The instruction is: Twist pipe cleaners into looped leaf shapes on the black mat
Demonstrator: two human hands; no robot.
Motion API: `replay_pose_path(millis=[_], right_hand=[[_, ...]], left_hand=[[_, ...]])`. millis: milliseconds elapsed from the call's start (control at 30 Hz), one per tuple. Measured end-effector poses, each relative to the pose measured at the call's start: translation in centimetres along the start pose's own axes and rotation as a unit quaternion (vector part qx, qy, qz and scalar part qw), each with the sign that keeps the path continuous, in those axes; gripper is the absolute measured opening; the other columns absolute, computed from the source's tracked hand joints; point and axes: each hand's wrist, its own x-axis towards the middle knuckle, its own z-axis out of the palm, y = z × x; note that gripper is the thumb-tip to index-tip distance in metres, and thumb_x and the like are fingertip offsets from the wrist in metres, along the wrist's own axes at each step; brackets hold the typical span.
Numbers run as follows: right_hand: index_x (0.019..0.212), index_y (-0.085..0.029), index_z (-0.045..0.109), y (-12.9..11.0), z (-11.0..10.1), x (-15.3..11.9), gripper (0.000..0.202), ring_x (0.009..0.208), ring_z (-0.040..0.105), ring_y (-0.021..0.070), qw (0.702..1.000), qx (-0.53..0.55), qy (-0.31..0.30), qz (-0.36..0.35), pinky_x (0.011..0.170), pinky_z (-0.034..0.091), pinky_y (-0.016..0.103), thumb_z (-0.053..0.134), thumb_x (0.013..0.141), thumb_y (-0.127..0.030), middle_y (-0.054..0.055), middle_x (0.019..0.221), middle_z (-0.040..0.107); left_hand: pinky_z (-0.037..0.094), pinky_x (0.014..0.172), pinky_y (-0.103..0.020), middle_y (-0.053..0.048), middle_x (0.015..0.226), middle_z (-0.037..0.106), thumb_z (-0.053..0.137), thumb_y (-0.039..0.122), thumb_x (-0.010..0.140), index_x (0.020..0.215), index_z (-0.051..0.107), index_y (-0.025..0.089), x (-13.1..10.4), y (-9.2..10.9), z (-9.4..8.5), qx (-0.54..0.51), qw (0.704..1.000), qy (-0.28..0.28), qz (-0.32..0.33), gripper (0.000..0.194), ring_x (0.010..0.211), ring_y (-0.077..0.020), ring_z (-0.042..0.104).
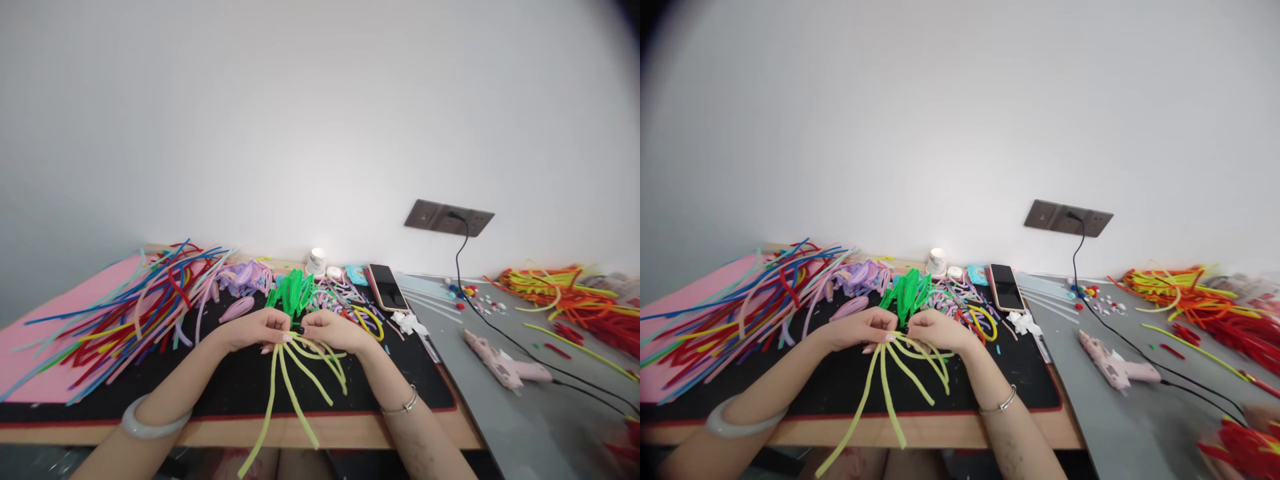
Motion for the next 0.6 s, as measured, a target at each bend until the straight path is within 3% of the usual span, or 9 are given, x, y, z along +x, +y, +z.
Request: replay_pose_path(millis=[167,267,467,600], right_hand=[[0.058,-0.015,0.045,1.6,-1.3,0.0,0.021,0.038,0.034,0.0033,0.991,0.115,-0.016,0.07,0.037,0.024,0.016,0.057,0.072,-0.024,-0.007,0.045,0.043],[0.056,-0.016,0.042,2.0,-2.3,-0.4,0.023,0.036,0.028,0.0026,0.984,0.163,-0.013,0.065,0.037,0.023,0.016,0.058,0.071,-0.023,-0.009,0.041,0.037],[0.054,-0.015,0.044,1.7,-4.1,-1.6,0.028,0.037,0.032,0.0028,0.992,0.108,0.043,0.043,0.038,0.023,0.016,0.063,0.069,-0.028,-0.008,0.042,0.041],[0.059,-0.012,0.053,1.5,-5.2,-2.5,0.028,0.043,0.044,0.0049,0.994,0.079,0.07,0.009,0.044,0.033,0.018,0.064,0.072,-0.034,-0.003,0.05,0.052]], left_hand=[[0.025,0.04,-0.015,0.006,0.049,0.046,0.065,0.035,0.073,0.064,0.049,0.014,-0.2,0.2,-0.1,0.005,1.0,0.003,0.001,0.028,0.039,-0.0039,0.039],[0.025,0.04,-0.015,0.007,0.048,0.044,0.065,0.036,0.073,0.063,0.048,0.014,-0.3,0.3,-0.4,-0.001,1.0,0.017,0.006,0.029,0.039,-0.0035,0.038],[0.024,0.039,-0.015,0.006,0.049,0.047,0.064,0.034,0.074,0.063,0.047,0.014,-0.7,0.3,-1.0,-0.008,0.998,0.057,0.032,0.028,0.039,-0.0035,0.038],[0.024,0.039,-0.015,0.007,0.048,0.046,0.064,0.034,0.075,0.063,0.047,0.014,-0.7,0.3,-1.0,-0.024,0.997,0.063,0.033,0.028,0.038,-0.0033,0.038]])
